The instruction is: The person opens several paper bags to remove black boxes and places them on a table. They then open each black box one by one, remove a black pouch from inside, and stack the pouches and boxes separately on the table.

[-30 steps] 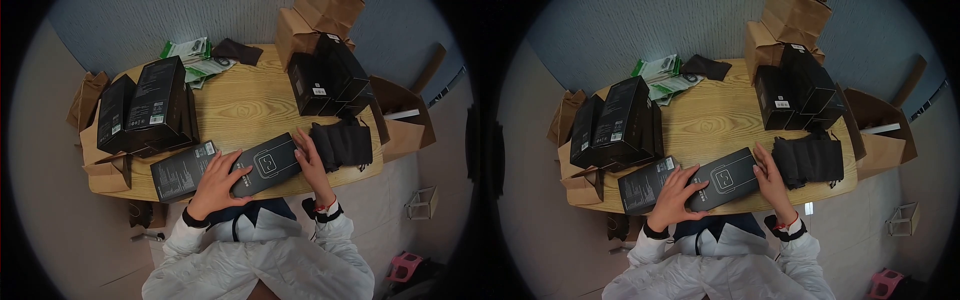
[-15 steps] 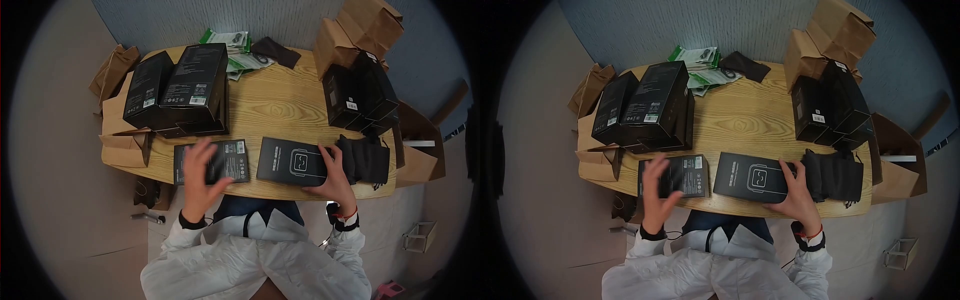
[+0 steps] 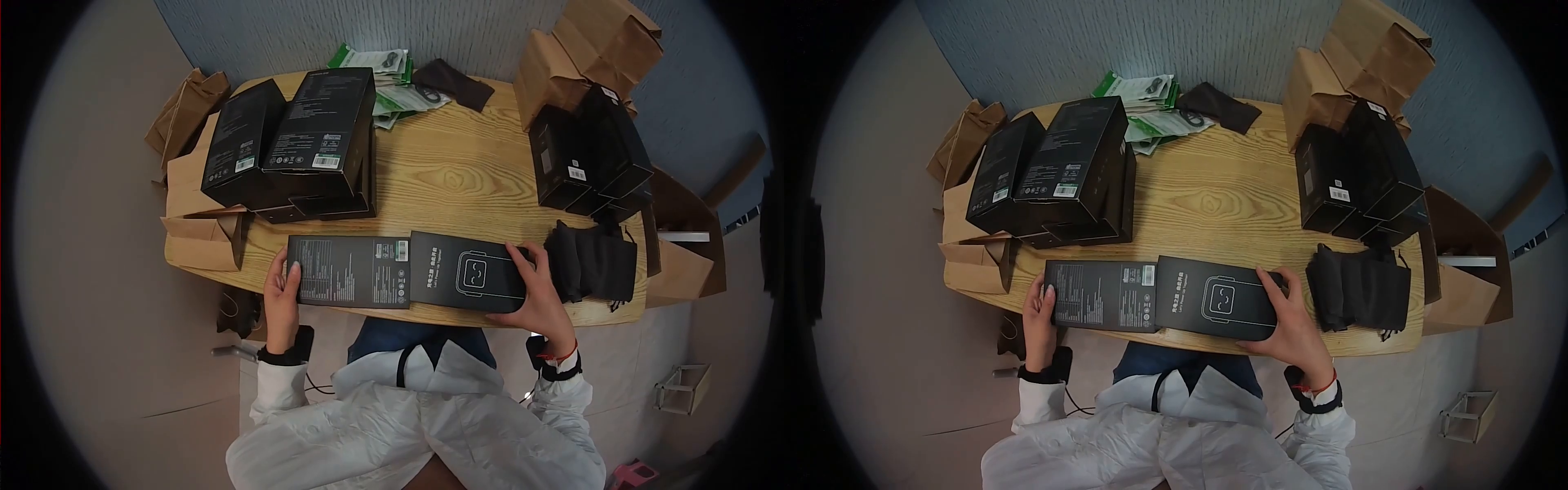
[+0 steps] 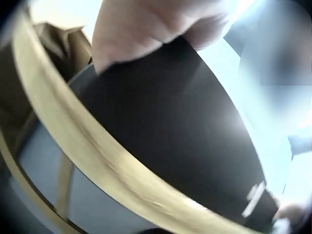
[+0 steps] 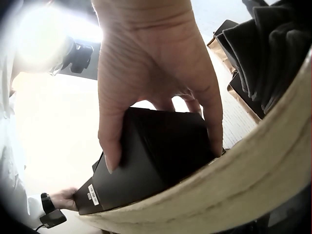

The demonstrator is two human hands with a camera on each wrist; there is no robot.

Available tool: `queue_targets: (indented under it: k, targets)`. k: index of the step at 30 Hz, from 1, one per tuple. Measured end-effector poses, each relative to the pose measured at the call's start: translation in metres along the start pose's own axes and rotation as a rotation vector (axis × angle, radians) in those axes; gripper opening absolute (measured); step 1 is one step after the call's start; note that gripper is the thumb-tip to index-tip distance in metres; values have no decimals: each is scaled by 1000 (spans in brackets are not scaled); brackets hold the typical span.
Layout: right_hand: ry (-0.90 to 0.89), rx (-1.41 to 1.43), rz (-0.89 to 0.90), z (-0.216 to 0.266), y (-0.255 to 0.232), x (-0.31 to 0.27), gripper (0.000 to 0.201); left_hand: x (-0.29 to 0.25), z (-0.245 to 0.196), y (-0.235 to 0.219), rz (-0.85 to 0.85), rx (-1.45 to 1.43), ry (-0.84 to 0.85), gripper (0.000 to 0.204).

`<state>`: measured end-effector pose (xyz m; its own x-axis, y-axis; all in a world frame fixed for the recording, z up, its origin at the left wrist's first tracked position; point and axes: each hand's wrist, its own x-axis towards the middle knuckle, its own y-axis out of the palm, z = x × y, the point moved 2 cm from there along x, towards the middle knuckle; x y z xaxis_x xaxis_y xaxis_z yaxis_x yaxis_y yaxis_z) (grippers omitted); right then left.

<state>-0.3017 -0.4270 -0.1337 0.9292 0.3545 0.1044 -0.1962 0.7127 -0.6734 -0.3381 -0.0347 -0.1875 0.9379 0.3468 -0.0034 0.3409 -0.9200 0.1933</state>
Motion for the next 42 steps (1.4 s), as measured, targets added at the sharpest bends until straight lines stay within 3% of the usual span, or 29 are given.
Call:
queue_targets:
  k: [7,13,18,20,23,28,30,31,33,35,36,37,39,40,41,42]
  targets:
    - [-95,-35,4,-11,-8,-7,100,-2,13,8,-95,-105,-6,40]
    - [-128,-2,134,-18,-23,-10,96,-3,12,14,39,-54,-25,41]
    - [-105,51,12,-17,4,-5,103,-9,4,19,48,182,-4,49]
    - [-106,65,-23,-11,13,-3,107,-15,2,31,119,424,74,53]
    - [-160,93,87,3,29,-1,115,-25,-1,56,251,448,111,58]
    - [-158,88,101,13,42,0,112,-31,5,77,387,514,123,66]
    - [-180,75,103,15,43,2,111,-37,5,86,428,668,289,71]
    - [-172,45,78,16,40,3,109,-39,5,90,418,665,293,71]
    - [-178,7,54,19,41,7,107,-44,5,98,560,432,194,84]
    - [-87,-99,-256,13,45,6,105,-43,21,97,535,461,272,90]
    - [-19,-113,-360,1,49,3,91,-41,24,97,493,300,214,90]
    - [-28,-117,-362,-7,56,3,91,-39,22,99,454,141,155,90]
    - [201,153,-365,-19,62,4,77,-39,18,104,460,77,115,90]
    - [203,199,-252,-18,63,8,69,-41,18,106,528,163,143,89]
    - [197,197,-255,-14,63,12,69,-41,19,109,594,250,172,87]
    - [119,383,-167,-6,65,18,71,-42,16,113,613,248,166,84]
